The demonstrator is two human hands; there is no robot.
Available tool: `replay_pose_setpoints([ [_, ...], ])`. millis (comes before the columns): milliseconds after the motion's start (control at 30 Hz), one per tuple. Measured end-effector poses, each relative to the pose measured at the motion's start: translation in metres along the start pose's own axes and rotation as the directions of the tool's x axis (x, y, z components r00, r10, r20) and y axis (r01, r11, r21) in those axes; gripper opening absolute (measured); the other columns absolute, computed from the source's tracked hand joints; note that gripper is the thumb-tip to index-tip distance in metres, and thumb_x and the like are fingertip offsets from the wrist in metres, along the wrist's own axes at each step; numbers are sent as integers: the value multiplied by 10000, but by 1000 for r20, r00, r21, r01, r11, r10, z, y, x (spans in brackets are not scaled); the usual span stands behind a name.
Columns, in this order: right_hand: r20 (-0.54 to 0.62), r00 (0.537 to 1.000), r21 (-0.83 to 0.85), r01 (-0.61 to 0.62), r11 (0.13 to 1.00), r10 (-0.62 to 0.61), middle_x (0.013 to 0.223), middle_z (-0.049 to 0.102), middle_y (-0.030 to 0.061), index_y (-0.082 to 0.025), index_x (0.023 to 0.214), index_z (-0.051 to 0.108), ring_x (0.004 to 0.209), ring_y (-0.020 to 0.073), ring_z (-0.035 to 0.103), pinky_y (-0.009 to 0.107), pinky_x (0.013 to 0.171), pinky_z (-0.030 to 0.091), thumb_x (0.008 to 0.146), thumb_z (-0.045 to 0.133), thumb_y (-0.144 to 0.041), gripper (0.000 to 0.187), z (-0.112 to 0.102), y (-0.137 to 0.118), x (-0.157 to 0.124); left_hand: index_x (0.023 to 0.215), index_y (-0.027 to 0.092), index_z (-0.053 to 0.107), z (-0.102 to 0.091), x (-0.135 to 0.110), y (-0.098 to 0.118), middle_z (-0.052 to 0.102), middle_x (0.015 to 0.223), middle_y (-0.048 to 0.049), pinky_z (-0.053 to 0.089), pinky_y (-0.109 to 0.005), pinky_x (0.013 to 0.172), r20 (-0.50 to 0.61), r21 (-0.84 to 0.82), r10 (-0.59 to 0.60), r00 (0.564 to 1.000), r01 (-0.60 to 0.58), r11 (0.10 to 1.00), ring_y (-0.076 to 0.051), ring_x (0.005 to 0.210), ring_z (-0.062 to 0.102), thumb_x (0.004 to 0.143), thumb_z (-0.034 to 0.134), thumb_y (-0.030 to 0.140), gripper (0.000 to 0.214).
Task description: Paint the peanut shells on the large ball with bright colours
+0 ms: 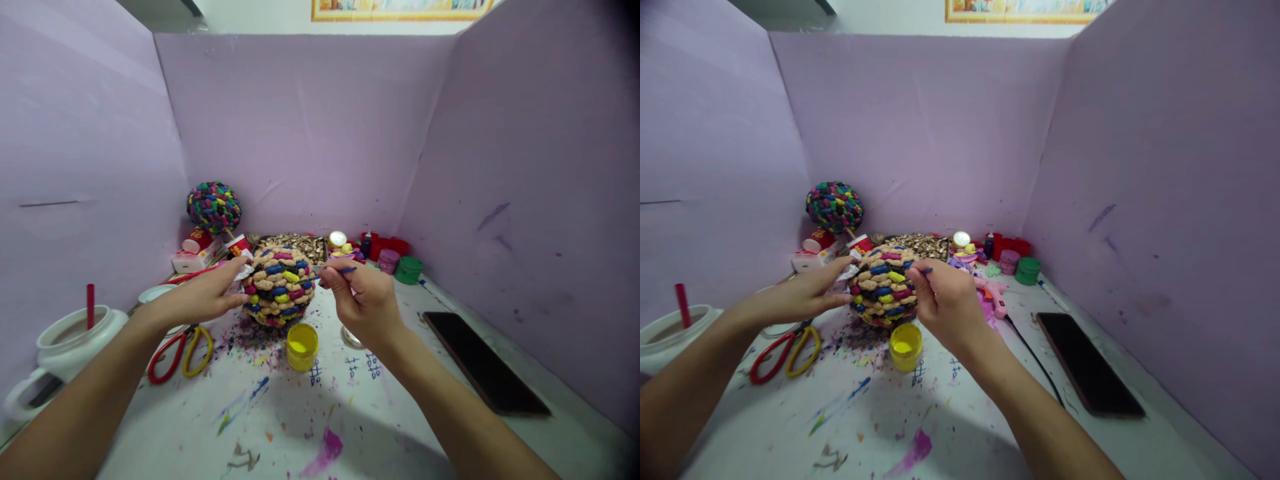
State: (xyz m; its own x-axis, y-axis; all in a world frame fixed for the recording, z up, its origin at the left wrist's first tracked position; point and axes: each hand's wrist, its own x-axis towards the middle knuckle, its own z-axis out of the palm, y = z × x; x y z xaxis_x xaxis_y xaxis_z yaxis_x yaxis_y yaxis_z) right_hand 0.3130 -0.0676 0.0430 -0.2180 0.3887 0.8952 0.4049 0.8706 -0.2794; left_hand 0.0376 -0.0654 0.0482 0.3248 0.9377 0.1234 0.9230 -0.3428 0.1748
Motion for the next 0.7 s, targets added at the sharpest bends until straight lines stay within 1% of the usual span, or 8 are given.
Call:
replay_pose_setpoints([
  [100,-28,1000,3,-9,1000,9,706,703,44,-181,759,638,606,142,644,246,552,491,886,495,-205,192,-1,1,0,1423,117,263,0,-1,1,355,1483,-167,325,-441,1074,-5,-6,5,1000,-6,1000,-317,1328,373,834,461,489,724],
  [233,-58,998,-4,-29,1000,28,693,704,38,-186,778,642,583,139,641,253,545,498,884,501,-209,178,-1,2,-1,1420,129,276,0,-1,1,366,1479,-159,323,-450,1074,-20,-12,0,1000,0,1000,-322,1329,371,828,473,491,721],
  [333,-63,998,0,-20,1000,20,693,705,35,-185,797,638,583,136,643,247,541,497,885,503,-205,162,-1,1,-1,1424,132,269,1,-1,0,365,1480,-160,322,-445,1075,-15,-10,1,1000,-1,1000,-317,1328,374,833,473,481,716],
  [533,-73,997,19,25,1000,-23,728,714,69,-149,815,633,616,141,658,242,561,500,889,495,-177,159,0,0,0,1424,121,263,1,-1,-2,351,1488,-157,319,-421,1085,-8,-1,14,1000,-14,1000,-303,1337,364,843,465,507,727],
  [700,-52,999,11,8,1000,-8,732,710,49,-174,813,630,616,137,651,245,561,502,893,485,-191,166,-1,0,1,1414,125,280,0,-1,0,372,1475,-160,333,-423,1075,-11,1,9,1000,-9,1000,-306,1321,388,842,461,496,706],
])
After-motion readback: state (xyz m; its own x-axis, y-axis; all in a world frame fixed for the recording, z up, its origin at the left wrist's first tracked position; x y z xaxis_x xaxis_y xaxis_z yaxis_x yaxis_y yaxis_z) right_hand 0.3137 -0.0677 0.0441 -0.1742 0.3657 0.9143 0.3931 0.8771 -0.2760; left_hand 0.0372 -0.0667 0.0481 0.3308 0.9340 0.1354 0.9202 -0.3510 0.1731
